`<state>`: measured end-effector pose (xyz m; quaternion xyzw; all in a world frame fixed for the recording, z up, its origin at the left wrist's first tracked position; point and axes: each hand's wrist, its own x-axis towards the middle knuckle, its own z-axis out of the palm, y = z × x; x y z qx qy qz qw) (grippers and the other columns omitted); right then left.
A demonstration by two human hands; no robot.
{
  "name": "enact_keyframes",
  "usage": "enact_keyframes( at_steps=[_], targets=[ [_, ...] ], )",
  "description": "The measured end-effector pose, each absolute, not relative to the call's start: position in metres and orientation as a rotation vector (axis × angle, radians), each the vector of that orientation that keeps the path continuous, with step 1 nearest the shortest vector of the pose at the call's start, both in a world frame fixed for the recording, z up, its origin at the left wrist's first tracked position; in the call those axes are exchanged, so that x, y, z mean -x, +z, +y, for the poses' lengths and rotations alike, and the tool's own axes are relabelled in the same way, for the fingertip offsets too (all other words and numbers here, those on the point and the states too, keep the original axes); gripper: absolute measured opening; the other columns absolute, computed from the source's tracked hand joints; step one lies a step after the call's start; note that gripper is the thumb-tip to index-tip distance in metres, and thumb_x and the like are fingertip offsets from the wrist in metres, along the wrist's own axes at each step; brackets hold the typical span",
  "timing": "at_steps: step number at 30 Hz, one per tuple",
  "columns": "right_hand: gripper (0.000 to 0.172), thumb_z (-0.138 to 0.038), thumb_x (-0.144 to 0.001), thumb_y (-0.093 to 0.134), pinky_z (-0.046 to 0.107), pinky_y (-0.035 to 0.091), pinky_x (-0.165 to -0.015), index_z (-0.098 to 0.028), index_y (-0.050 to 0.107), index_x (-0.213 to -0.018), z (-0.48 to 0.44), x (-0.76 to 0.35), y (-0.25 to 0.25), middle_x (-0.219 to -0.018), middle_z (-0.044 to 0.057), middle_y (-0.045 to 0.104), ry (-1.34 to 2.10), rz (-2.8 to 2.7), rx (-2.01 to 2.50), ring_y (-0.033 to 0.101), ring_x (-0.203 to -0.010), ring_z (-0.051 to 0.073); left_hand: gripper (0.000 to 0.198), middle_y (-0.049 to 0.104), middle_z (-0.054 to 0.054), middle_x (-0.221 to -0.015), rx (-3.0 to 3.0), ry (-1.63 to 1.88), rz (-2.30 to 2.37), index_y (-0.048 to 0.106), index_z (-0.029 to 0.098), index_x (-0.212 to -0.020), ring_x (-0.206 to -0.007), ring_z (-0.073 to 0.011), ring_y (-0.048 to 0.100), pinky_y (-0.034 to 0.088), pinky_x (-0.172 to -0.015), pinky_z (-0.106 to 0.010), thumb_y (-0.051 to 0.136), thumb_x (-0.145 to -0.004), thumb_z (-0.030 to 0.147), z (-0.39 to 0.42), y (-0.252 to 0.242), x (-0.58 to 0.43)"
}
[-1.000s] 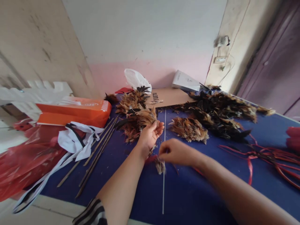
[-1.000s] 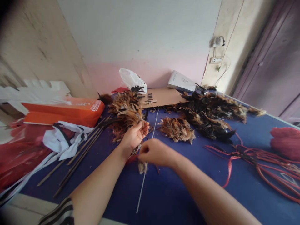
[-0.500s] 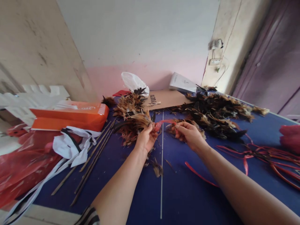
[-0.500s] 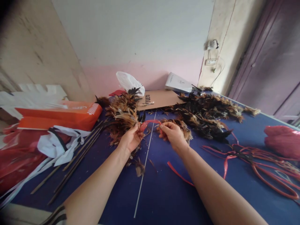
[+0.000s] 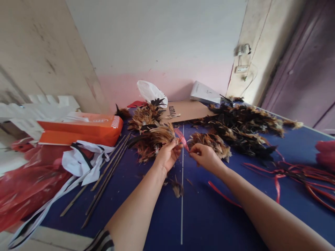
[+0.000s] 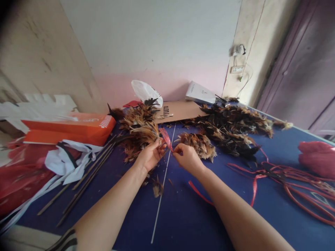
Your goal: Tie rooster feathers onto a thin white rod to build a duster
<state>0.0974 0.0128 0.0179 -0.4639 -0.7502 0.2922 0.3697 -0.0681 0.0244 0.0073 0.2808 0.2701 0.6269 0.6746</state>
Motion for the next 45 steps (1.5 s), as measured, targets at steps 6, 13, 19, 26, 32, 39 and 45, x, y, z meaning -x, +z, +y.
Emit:
enact_keyframes(
  at_steps=[6, 13, 19, 26, 32, 39, 45],
  targets=[
    [0.009, -0.02, -0.071, 0.05, 0.02, 0.039, -0.054, -0.017, 0.059, -0.072, 0.009, -0.096, 0.017, -0.065, 0.0, 0.061, 0.485, -2.176, 1.152, 0.054, -0.055, 0.009, 0.013, 0.064, -0.001, -0.073, -0.692, 1.439, 0.678, 0.064, 0.013, -0.077, -0.06, -0.0083, 0.059, 0.041, -0.048, -0.016, 0.068, -0.065, 0.017, 0.023, 0.008, 0.066],
    [0.011, -0.019, -0.071, 0.05, 0.022, 0.038, -0.062, -0.018, 0.06, -0.073, 0.001, -0.093, 0.018, -0.071, 0.001, 0.063, 0.306, -2.327, 1.154, 0.055, -0.065, 0.011, 0.018, 0.063, -0.001, -0.068, -0.824, 1.455, 0.815, 0.067, 0.013, -0.07, -0.059, -0.0077, 0.055, 0.035, -0.048, -0.017, 0.073, -0.057, 0.023, 0.021, 0.006, 0.061],
    [0.015, -0.03, -0.07, 0.056, 0.021, 0.036, -0.054, -0.016, 0.061, -0.069, 0.007, -0.093, 0.021, -0.064, 0.0, 0.06, 0.588, -2.127, 1.141, 0.05, -0.056, 0.009, 0.018, 0.064, -0.003, -0.069, -0.959, 1.428, 0.789, 0.068, 0.013, -0.071, -0.06, -0.0102, 0.054, 0.037, -0.053, -0.02, 0.07, -0.061, 0.027, 0.02, 0.006, 0.06],
    [0.03, -0.045, -0.07, 0.055, 0.019, 0.023, -0.036, -0.015, 0.054, -0.067, 0.017, -0.099, 0.025, -0.046, -0.005, 0.044, 1.287, -1.439, 1.099, 0.035, -0.037, 0.005, 0.02, 0.067, -0.005, -0.07, -1.102, 1.366, 0.858, 0.07, 0.014, -0.077, -0.062, -0.0133, 0.056, 0.04, -0.059, -0.024, 0.067, -0.065, 0.029, 0.014, 0.007, 0.052],
    [0.029, -0.039, -0.061, 0.067, 0.017, 0.026, -0.038, -0.016, 0.053, -0.071, 0.021, -0.099, 0.02, -0.055, -0.004, 0.049, 1.483, -1.185, 0.968, 0.039, -0.041, 0.004, 0.019, 0.066, -0.004, -0.064, -1.143, 1.34, 0.824, 0.07, 0.013, -0.074, -0.058, -0.0137, 0.056, 0.04, -0.06, -0.026, 0.068, -0.064, 0.029, 0.01, 0.008, 0.046],
    [0.025, -0.033, -0.059, 0.068, 0.017, 0.023, -0.038, -0.015, 0.054, -0.07, 0.022, -0.099, 0.021, -0.051, -0.006, 0.046, 1.482, -1.137, 0.981, 0.034, -0.039, 0.003, 0.016, 0.065, -0.003, -0.064, -1.202, 1.334, 0.861, 0.069, 0.014, -0.071, -0.058, -0.0127, 0.053, 0.037, -0.056, -0.023, 0.067, -0.065, 0.029, 0.01, 0.005, 0.045],
    [0.023, -0.032, -0.061, 0.066, 0.018, 0.022, -0.038, -0.014, 0.054, -0.069, 0.024, -0.101, 0.02, -0.048, -0.006, 0.044, 1.485, -1.157, 0.97, 0.034, -0.039, 0.003, 0.018, 0.066, -0.004, -0.069, -1.193, 1.323, 0.875, 0.069, 0.014, -0.076, -0.061, -0.0125, 0.054, 0.039, -0.06, -0.023, 0.066, -0.066, 0.028, 0.011, 0.004, 0.044]
  ],
)
